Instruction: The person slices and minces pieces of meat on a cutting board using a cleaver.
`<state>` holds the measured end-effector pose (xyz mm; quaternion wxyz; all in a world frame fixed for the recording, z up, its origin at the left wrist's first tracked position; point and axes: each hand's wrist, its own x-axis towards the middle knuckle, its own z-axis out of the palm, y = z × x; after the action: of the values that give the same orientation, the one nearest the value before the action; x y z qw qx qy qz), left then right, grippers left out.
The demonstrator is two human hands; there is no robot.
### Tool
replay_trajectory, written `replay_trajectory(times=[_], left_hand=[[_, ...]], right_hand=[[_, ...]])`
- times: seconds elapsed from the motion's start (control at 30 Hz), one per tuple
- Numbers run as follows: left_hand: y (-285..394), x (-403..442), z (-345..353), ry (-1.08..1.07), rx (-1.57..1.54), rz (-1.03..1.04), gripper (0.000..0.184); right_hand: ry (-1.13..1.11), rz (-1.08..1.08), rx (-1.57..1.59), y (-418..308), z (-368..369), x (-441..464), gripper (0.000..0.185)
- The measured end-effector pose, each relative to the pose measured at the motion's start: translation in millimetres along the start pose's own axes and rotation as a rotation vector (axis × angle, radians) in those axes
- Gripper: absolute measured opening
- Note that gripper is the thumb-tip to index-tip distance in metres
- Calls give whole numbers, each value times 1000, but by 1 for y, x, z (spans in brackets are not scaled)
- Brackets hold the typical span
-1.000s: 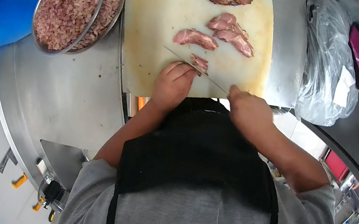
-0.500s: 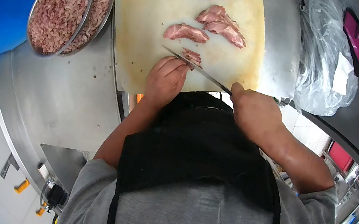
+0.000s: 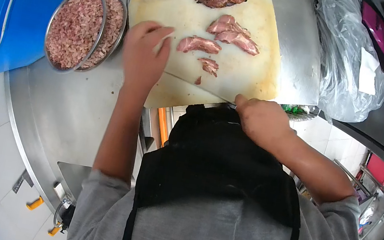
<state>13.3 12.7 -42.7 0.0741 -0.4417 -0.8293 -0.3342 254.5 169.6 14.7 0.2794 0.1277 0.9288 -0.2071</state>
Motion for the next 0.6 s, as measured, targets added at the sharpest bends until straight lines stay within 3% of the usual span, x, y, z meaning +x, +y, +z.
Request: replay_trajectory(times=[0.1, 0.23, 0.3, 0.33, 0.4, 0.43, 0.5, 0.6], left_hand=[[-11, 31, 40, -515, 28, 110, 25], [-5, 43, 50, -653, 84, 83, 24], [-12, 47, 41, -753, -78, -82, 21], [-12, 45, 33, -754, -75, -77, 21], [-6, 29, 13, -468, -133, -52, 13], [2, 17, 9, -468, -132, -47, 13], [17, -18, 11, -147, -88, 152, 15], [20, -73, 44, -288, -195, 149, 20]], right_hand=[[-39, 44, 44, -4, 0, 4, 20], [-29, 109, 117, 8, -6, -6, 22], [-40, 148, 183, 19, 0, -13, 24], [-35, 148, 187, 26, 4, -15, 24], [34, 135, 256, 36, 14, -18, 27], [39, 137, 258, 39, 18, -17, 27], [109, 179, 325, 42, 24, -16, 30], [158, 155, 305, 37, 17, -12, 28]])
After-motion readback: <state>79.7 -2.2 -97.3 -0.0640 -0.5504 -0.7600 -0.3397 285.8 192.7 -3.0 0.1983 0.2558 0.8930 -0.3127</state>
